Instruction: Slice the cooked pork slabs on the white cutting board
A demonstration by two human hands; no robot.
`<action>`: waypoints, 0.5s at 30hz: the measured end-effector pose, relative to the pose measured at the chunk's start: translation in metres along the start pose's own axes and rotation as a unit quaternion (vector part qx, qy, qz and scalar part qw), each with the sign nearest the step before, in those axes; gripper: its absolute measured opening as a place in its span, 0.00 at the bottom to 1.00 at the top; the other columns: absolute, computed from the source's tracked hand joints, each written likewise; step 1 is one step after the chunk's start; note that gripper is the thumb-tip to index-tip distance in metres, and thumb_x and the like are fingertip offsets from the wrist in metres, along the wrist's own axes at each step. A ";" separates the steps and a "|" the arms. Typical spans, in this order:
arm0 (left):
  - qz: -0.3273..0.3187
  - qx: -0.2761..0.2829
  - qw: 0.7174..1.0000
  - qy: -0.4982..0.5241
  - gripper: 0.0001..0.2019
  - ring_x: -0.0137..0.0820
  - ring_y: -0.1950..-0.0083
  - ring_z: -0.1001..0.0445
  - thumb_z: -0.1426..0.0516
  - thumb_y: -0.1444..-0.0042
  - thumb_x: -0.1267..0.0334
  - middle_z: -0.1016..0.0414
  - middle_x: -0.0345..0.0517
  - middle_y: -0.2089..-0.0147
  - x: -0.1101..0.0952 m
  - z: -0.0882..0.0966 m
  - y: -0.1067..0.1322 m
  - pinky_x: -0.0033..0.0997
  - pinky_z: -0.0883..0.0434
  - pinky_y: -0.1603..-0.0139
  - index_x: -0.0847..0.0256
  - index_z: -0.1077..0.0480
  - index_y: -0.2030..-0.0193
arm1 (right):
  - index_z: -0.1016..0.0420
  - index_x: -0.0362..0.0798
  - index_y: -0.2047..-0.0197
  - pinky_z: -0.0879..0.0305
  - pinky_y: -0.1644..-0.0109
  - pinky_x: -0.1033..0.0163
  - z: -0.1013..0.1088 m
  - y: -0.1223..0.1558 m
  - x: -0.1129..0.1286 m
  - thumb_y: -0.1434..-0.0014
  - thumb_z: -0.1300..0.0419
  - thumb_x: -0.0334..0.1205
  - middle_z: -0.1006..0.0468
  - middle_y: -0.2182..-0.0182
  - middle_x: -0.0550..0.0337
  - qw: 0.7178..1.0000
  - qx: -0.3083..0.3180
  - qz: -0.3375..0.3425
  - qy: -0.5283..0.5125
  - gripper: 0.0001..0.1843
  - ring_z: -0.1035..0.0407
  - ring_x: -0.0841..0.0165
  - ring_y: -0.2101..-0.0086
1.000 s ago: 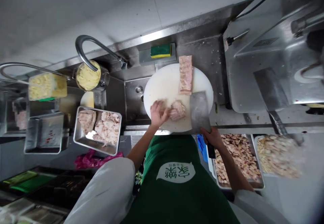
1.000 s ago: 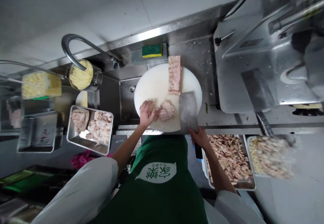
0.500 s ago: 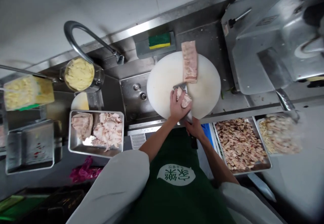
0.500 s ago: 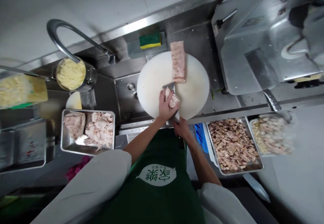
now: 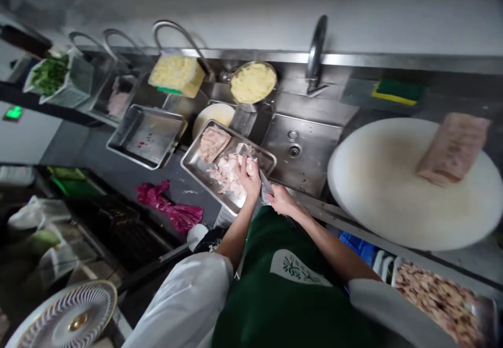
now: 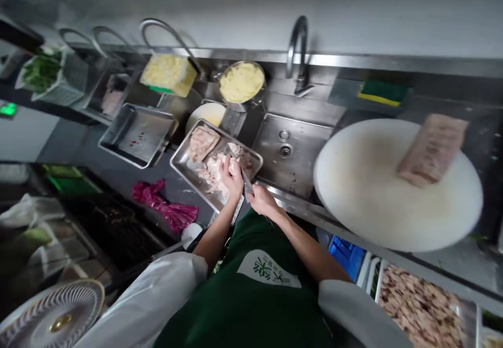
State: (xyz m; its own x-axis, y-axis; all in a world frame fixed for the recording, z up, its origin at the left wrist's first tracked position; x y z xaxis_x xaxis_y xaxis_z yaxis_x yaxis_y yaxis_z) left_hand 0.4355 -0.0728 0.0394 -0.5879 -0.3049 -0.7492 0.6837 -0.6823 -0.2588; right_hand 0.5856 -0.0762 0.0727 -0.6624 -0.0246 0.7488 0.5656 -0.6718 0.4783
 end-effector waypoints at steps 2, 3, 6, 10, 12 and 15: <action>0.070 -0.020 0.997 -0.024 0.23 0.42 0.30 0.40 0.51 0.33 0.52 0.35 0.59 0.35 0.041 0.019 -0.024 0.46 0.42 0.29 0.61 0.33 0.38 | 0.27 0.46 0.60 0.43 0.69 0.67 -0.009 -0.019 0.025 0.35 0.47 0.40 0.23 0.73 0.58 0.999 0.024 0.010 0.036 0.09 0.29 0.69 0.73; 0.101 -0.014 0.994 -0.034 0.22 0.43 0.32 0.38 0.51 0.34 0.53 0.33 0.60 0.38 0.059 0.025 -0.034 0.47 0.41 0.30 0.63 0.31 0.40 | 0.27 0.46 0.59 0.43 0.69 0.67 -0.010 -0.024 0.032 0.35 0.48 0.39 0.22 0.72 0.57 0.998 0.022 0.011 0.055 0.09 0.28 0.68 0.72; 0.155 -0.010 0.987 -0.045 0.18 0.44 0.39 0.31 0.48 0.38 0.58 0.27 0.61 0.45 0.097 0.037 -0.061 0.47 0.36 0.34 0.66 0.28 0.47 | 0.27 0.47 0.59 0.43 0.66 0.66 0.005 -0.027 0.034 0.35 0.48 0.38 0.20 0.67 0.53 0.994 -0.013 -0.010 0.110 0.09 0.26 0.66 0.66; 0.169 -0.088 0.982 -0.016 0.15 0.39 0.48 0.25 0.50 0.42 0.63 0.24 0.55 0.53 0.108 0.059 -0.079 0.42 0.31 0.41 0.64 0.28 0.53 | 0.26 0.46 0.60 0.43 0.64 0.65 0.045 0.002 0.008 0.34 0.47 0.41 0.20 0.67 0.51 0.983 -0.071 -0.077 0.151 0.11 0.27 0.64 0.65; 0.175 -0.112 0.978 -0.002 0.14 0.39 0.51 0.25 0.51 0.43 0.64 0.24 0.53 0.56 0.102 0.073 -0.079 0.43 0.30 0.42 0.64 0.29 0.55 | 0.26 0.46 0.61 0.43 0.63 0.65 0.064 0.032 -0.011 0.34 0.47 0.41 0.20 0.68 0.51 0.974 -0.107 -0.111 0.163 0.11 0.27 0.64 0.65; 0.137 -0.168 0.976 0.004 0.15 0.40 0.45 0.28 0.51 0.42 0.63 0.25 0.54 0.51 0.084 0.074 -0.083 0.45 0.35 0.37 0.65 0.30 0.51 | 0.27 0.45 0.60 0.42 0.63 0.64 0.086 0.088 -0.046 0.33 0.48 0.42 0.20 0.69 0.52 0.960 -0.162 -0.160 0.161 0.12 0.27 0.64 0.66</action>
Point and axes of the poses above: each hand's wrist, its own y-axis away from the middle knuckle, its own z-axis out of the back of the hand, x = y × z, the point moved 2 cm from there along -y, towards the middle knuckle
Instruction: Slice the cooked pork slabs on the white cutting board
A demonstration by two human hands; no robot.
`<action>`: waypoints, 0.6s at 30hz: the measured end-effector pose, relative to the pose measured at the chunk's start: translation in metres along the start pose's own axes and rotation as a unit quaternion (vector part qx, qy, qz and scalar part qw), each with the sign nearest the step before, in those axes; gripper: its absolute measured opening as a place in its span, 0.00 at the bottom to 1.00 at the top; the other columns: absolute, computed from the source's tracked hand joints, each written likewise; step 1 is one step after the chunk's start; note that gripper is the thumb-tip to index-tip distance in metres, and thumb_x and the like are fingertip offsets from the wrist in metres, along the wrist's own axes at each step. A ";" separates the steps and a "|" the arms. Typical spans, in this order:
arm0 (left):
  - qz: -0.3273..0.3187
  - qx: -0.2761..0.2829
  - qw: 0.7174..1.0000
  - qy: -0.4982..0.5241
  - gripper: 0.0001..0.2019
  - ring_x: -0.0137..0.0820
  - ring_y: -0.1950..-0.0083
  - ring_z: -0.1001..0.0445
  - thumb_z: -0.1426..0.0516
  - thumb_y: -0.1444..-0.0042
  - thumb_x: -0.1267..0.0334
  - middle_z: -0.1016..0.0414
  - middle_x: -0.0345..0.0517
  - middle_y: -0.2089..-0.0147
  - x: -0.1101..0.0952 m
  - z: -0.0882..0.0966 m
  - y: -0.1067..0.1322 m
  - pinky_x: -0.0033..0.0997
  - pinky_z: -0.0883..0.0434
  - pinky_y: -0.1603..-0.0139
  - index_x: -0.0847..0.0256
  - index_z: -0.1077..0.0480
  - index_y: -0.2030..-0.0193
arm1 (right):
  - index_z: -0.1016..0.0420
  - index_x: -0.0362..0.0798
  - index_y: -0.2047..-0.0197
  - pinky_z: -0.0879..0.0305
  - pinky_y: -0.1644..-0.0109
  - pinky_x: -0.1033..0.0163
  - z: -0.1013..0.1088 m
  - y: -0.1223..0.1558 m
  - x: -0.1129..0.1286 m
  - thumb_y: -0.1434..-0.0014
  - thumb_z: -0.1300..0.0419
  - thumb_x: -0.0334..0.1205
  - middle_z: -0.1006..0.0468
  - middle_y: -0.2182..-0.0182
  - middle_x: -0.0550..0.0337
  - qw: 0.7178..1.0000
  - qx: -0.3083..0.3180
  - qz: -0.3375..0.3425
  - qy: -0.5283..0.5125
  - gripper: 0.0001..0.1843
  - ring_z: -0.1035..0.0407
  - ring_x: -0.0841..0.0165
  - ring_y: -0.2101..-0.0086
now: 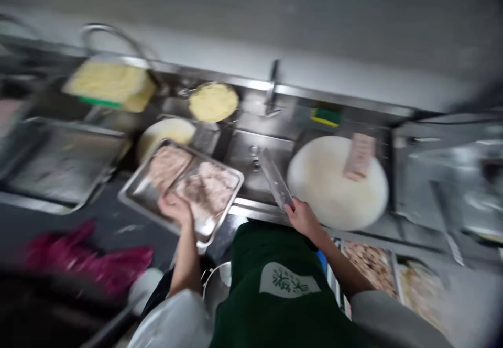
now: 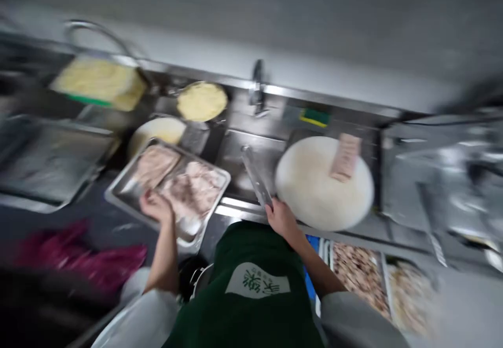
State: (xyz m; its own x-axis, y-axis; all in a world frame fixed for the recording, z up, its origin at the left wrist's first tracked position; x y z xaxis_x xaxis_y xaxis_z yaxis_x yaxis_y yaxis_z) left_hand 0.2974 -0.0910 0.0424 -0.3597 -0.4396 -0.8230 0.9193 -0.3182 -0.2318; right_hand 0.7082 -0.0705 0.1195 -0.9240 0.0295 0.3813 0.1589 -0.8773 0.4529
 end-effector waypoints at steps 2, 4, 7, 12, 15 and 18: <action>-0.069 0.018 0.997 0.027 0.16 0.40 0.44 0.28 0.49 0.42 0.62 0.25 0.53 0.49 -0.024 -0.032 0.014 0.43 0.34 0.38 0.64 0.30 0.50 | 0.27 0.45 0.58 0.42 0.63 0.64 0.013 0.026 -0.045 0.33 0.49 0.42 0.20 0.69 0.52 0.998 -0.041 -0.056 -0.013 0.13 0.27 0.63 0.67; -0.109 0.117 0.983 0.085 0.14 0.38 0.47 0.27 0.48 0.41 0.61 0.24 0.50 0.51 -0.064 -0.083 0.052 0.41 0.31 0.42 0.63 0.29 0.52 | 0.27 0.45 0.58 0.41 0.63 0.64 0.024 0.053 -0.094 0.33 0.50 0.42 0.20 0.69 0.51 0.988 -0.092 -0.122 -0.036 0.13 0.26 0.62 0.66; -0.125 0.320 0.925 0.165 0.13 0.34 0.53 0.24 0.48 0.41 0.60 0.23 0.48 0.55 -0.147 -0.160 0.152 0.36 0.28 0.46 0.62 0.29 0.53 | 0.27 0.46 0.59 0.40 0.62 0.63 0.029 0.096 -0.166 0.33 0.51 0.43 0.19 0.66 0.49 0.964 -0.155 -0.200 -0.076 0.14 0.25 0.61 0.63; -0.197 0.611 0.764 0.068 0.19 0.35 0.55 0.23 0.44 0.41 0.59 0.22 0.51 0.55 -0.281 -0.253 0.366 0.36 0.27 0.48 0.62 0.30 0.44 | 0.27 0.47 0.62 0.38 0.63 0.63 0.019 0.150 -0.262 0.34 0.53 0.46 0.19 0.67 0.47 0.928 -0.182 -0.298 -0.129 0.17 0.25 0.60 0.64; -0.254 0.660 0.705 -0.053 0.40 0.46 0.44 0.27 0.37 0.47 0.51 0.28 0.61 0.44 -0.328 -0.281 0.471 0.45 0.30 0.43 0.59 0.44 0.30 | 0.28 0.48 0.65 0.39 0.65 0.63 0.017 0.170 -0.300 0.35 0.54 0.48 0.20 0.69 0.48 0.911 -0.177 -0.336 -0.160 0.18 0.25 0.60 0.66; -0.303 0.617 0.701 -0.192 0.51 0.56 0.37 0.33 0.33 0.52 0.57 0.41 0.68 0.35 -0.344 -0.295 0.521 0.55 0.33 0.42 0.52 0.55 0.25 | 0.28 0.49 0.64 0.40 0.68 0.64 0.020 0.181 -0.328 0.36 0.53 0.50 0.20 0.71 0.52 0.897 -0.168 -0.346 -0.217 0.18 0.26 0.62 0.69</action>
Point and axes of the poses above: each hand's wrist, its own y-axis away from the middle knuckle, its own z-axis out of the back of the hand, x = y × z, the point moved 2 cm from there along -y, towards the middle knuckle
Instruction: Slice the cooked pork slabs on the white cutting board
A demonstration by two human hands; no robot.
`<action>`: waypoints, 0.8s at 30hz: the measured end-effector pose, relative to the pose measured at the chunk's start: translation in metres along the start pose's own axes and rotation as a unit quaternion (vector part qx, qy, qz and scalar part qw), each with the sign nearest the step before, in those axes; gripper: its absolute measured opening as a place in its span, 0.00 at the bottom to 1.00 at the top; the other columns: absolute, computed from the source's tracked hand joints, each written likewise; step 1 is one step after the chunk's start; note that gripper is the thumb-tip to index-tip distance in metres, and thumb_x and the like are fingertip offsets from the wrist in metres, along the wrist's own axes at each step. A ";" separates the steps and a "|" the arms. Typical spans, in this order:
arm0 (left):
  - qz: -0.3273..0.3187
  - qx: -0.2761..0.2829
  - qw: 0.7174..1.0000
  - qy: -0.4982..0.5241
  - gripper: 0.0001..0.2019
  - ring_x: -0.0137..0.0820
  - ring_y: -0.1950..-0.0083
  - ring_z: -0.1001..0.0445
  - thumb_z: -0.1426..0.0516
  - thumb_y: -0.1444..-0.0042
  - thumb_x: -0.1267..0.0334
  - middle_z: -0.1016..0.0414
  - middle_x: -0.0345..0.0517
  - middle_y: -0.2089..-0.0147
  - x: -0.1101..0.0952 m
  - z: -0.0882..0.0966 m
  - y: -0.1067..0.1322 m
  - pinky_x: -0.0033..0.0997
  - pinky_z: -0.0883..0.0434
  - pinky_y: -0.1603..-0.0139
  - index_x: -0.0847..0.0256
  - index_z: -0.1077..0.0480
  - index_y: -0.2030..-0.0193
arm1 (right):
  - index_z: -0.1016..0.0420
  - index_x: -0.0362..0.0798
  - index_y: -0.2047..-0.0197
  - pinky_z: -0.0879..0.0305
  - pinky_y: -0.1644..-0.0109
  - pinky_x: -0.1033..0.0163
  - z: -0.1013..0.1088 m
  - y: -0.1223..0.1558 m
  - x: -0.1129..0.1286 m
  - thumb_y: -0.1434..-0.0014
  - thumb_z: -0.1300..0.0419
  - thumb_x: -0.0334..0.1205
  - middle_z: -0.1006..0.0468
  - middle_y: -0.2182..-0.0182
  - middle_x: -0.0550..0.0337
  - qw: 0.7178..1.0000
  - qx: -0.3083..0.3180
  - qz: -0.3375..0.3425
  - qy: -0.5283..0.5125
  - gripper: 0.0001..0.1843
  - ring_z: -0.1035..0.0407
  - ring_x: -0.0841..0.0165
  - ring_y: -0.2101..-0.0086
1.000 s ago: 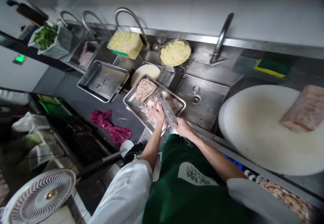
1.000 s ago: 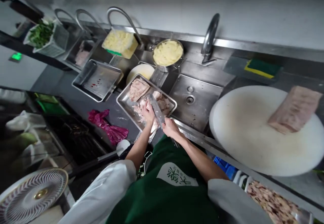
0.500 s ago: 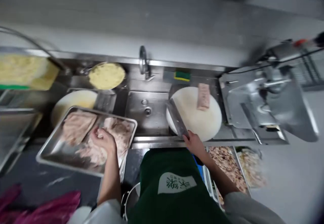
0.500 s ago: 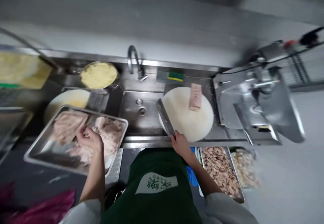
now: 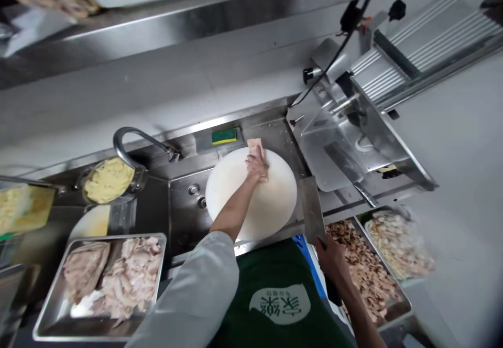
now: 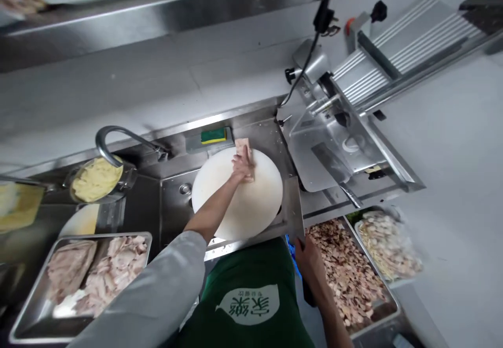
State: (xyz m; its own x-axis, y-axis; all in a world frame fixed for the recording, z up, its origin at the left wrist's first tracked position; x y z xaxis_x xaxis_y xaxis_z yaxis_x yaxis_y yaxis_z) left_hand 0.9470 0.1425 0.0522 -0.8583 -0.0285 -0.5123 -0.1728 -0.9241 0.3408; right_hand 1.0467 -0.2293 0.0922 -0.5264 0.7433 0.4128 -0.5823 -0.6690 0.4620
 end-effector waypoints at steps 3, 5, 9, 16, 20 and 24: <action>0.011 0.032 0.998 -0.053 0.52 0.54 0.40 0.29 0.34 0.51 0.59 0.45 0.66 0.33 0.005 0.002 -0.005 0.52 0.32 0.43 0.46 0.60 0.25 | 0.28 0.49 0.64 0.43 0.71 0.64 0.008 -0.017 -0.014 0.36 0.53 0.49 0.22 0.73 0.54 0.999 0.027 -0.022 -0.020 0.18 0.28 0.64 0.72; 0.004 0.055 0.997 -0.057 0.51 0.51 0.45 0.25 0.35 0.50 0.54 0.40 0.64 0.37 0.023 0.014 -0.002 0.48 0.31 0.44 0.47 0.61 0.25 | 0.28 0.49 0.64 0.44 0.70 0.64 0.012 -0.030 -0.017 0.35 0.53 0.47 0.21 0.72 0.53 0.999 0.036 -0.005 -0.011 0.17 0.28 0.64 0.72; 0.021 0.034 0.997 -0.066 0.50 0.51 0.49 0.22 0.37 0.47 0.48 0.32 0.61 0.44 0.065 0.034 0.030 0.47 0.29 0.46 0.52 0.61 0.24 | 0.26 0.47 0.62 0.45 0.67 0.63 0.017 -0.058 -0.008 0.34 0.52 0.44 0.20 0.69 0.50 0.996 0.046 0.070 0.023 0.16 0.28 0.63 0.68; 0.091 -0.037 0.995 0.009 0.47 0.43 0.56 0.21 0.41 0.42 0.42 0.27 0.58 0.53 0.118 0.003 0.150 0.44 0.27 0.51 0.62 0.58 0.25 | 0.26 0.46 0.57 0.45 0.65 0.63 0.011 -0.096 0.043 0.31 0.52 0.41 0.20 0.68 0.50 0.965 0.144 0.194 0.106 0.15 0.26 0.62 0.67; 0.054 -0.141 0.987 0.048 0.33 0.41 0.50 0.24 0.45 0.38 0.42 0.30 0.57 0.49 0.133 0.007 0.180 0.43 0.27 0.47 0.61 0.40 0.33 | 0.28 0.45 0.54 0.43 0.64 0.62 -0.002 -0.100 0.083 0.29 0.54 0.41 0.19 0.65 0.47 0.935 0.187 0.255 0.162 0.15 0.23 0.60 0.64; -0.079 -0.244 0.966 0.031 0.17 0.41 0.41 0.31 0.50 0.34 0.50 0.30 0.56 0.47 0.137 0.026 0.156 0.44 0.33 0.38 0.59 0.28 0.50 | 0.28 0.42 0.52 0.38 0.61 0.62 -0.017 -0.092 0.118 0.31 0.56 0.33 0.18 0.65 0.45 0.905 0.192 0.320 0.204 0.16 0.22 0.59 0.63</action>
Point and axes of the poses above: each hand's wrist, its own y-axis away from the middle knuckle, its own z-axis out of the back of the hand, x = y × z, the point moved 2 cm from there along -y, towards the middle knuckle
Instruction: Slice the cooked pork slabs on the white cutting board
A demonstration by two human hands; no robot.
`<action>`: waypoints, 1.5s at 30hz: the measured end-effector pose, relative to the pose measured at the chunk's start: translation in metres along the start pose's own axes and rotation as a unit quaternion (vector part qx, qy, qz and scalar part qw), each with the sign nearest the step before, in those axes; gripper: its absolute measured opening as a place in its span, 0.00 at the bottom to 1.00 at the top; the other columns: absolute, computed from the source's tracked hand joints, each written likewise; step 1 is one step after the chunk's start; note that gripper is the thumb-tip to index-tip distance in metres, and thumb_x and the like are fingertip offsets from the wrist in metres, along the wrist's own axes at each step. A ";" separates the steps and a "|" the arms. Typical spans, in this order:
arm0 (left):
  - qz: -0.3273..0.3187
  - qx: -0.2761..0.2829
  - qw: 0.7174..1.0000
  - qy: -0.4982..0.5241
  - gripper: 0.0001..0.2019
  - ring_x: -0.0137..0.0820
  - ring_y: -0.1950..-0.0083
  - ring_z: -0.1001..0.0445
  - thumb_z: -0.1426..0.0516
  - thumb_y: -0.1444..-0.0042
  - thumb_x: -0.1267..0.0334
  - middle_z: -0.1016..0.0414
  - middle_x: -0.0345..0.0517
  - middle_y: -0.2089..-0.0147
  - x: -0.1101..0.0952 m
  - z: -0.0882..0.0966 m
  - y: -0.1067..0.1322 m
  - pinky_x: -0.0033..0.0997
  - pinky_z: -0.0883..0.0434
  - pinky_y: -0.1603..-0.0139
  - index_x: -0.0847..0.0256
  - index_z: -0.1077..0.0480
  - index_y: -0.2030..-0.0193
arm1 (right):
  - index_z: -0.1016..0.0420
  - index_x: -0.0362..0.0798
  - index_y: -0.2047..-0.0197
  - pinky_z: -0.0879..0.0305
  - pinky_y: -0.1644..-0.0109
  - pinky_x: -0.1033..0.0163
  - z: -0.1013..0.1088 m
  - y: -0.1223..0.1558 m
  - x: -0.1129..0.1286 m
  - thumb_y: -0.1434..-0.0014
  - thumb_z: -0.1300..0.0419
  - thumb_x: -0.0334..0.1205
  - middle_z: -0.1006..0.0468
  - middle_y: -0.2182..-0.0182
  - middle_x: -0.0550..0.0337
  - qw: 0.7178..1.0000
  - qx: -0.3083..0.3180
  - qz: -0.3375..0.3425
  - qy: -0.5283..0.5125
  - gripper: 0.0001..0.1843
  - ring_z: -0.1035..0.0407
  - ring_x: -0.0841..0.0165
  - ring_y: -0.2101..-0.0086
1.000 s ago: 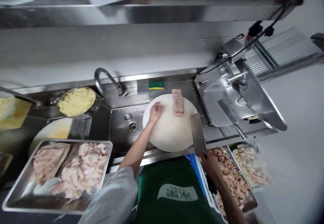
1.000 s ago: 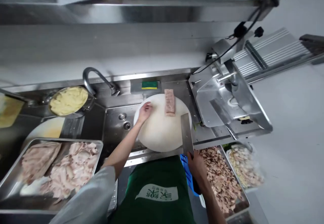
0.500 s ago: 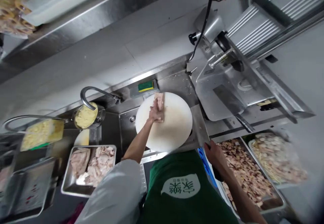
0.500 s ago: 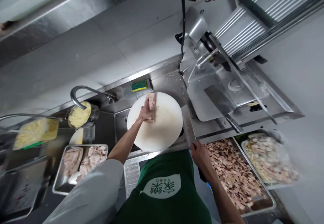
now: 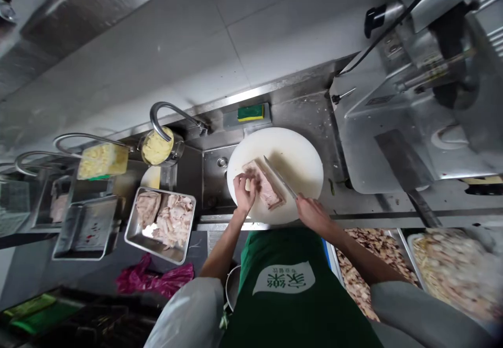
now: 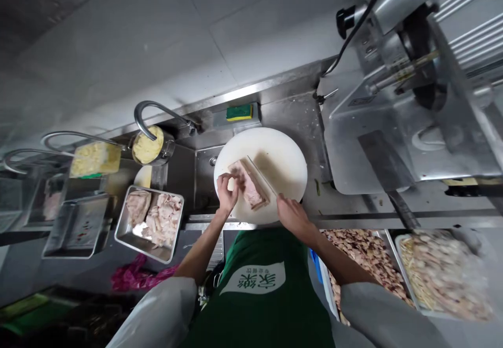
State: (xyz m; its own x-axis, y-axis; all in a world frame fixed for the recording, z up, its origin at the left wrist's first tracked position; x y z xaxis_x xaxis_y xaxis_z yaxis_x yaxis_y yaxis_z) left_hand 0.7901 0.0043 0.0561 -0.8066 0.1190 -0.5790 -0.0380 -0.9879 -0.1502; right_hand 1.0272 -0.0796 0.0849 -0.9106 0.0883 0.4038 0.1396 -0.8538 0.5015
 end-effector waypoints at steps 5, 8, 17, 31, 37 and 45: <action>-0.097 0.093 0.991 -0.017 0.14 0.41 0.41 0.33 0.49 0.34 0.54 0.28 0.53 0.47 0.008 -0.020 -0.030 0.45 0.35 0.39 0.58 0.26 0.52 | 0.29 0.39 0.49 0.33 0.57 0.61 -0.002 -0.015 0.038 0.37 0.54 0.24 0.19 0.62 0.42 0.999 0.032 0.024 0.016 0.18 0.22 0.60 0.59; -0.106 0.091 0.990 -0.013 0.13 0.41 0.42 0.33 0.48 0.34 0.54 0.28 0.52 0.48 0.014 -0.021 -0.032 0.45 0.36 0.40 0.57 0.26 0.54 | 0.30 0.38 0.48 0.32 0.57 0.60 -0.002 -0.019 0.049 0.37 0.54 0.24 0.19 0.62 0.42 0.999 0.037 0.022 0.015 0.18 0.22 0.59 0.59; -0.123 0.077 0.989 -0.008 0.08 0.43 0.48 0.33 0.48 0.38 0.60 0.27 0.53 0.56 0.024 -0.031 -0.045 0.48 0.36 0.43 0.58 0.28 0.62 | 0.33 0.38 0.45 0.30 0.59 0.61 0.001 0.000 0.068 0.36 0.55 0.24 0.19 0.63 0.39 0.997 0.064 -0.015 0.043 0.19 0.21 0.57 0.60; -0.135 0.109 0.985 -0.010 0.07 0.42 0.51 0.32 0.48 0.40 0.61 0.28 0.50 0.60 0.036 -0.045 -0.052 0.46 0.37 0.44 0.58 0.30 0.64 | 0.33 0.35 0.46 0.28 0.59 0.60 0.020 -0.004 0.073 0.36 0.55 0.24 0.18 0.62 0.37 0.993 0.120 -0.003 0.023 0.19 0.21 0.57 0.59; -0.154 0.083 0.985 0.004 0.07 0.42 0.53 0.32 0.47 0.40 0.61 0.28 0.51 0.61 0.037 -0.046 -0.053 0.45 0.36 0.48 0.59 0.30 0.65 | 0.34 0.36 0.45 0.29 0.59 0.60 0.019 -0.001 0.069 0.36 0.56 0.24 0.18 0.64 0.40 0.992 0.125 -0.001 0.027 0.19 0.21 0.58 0.60; -0.158 0.073 0.985 0.005 0.08 0.41 0.54 0.32 0.47 0.40 0.60 0.28 0.51 0.61 0.037 -0.045 -0.054 0.44 0.36 0.49 0.59 0.30 0.66 | 0.33 0.37 0.47 0.30 0.59 0.61 0.024 -0.016 0.073 0.35 0.57 0.25 0.18 0.60 0.39 0.993 0.118 -0.010 -0.003 0.18 0.21 0.58 0.57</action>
State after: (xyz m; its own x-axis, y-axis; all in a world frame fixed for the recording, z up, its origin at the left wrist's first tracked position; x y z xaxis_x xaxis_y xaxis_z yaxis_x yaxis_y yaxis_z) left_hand 0.7891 0.0670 0.0064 -0.7344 0.4237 -0.5303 -0.3715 -0.9048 -0.2084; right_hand 0.9677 -0.0471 0.1252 -0.9121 0.1071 0.3958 0.2095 -0.7079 0.6745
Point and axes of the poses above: each hand's wrist, its own y-axis away from the middle knuckle, its own z-axis out of the back of the hand, x = y × z, the point moved 2 cm from there along -y, towards the middle knuckle
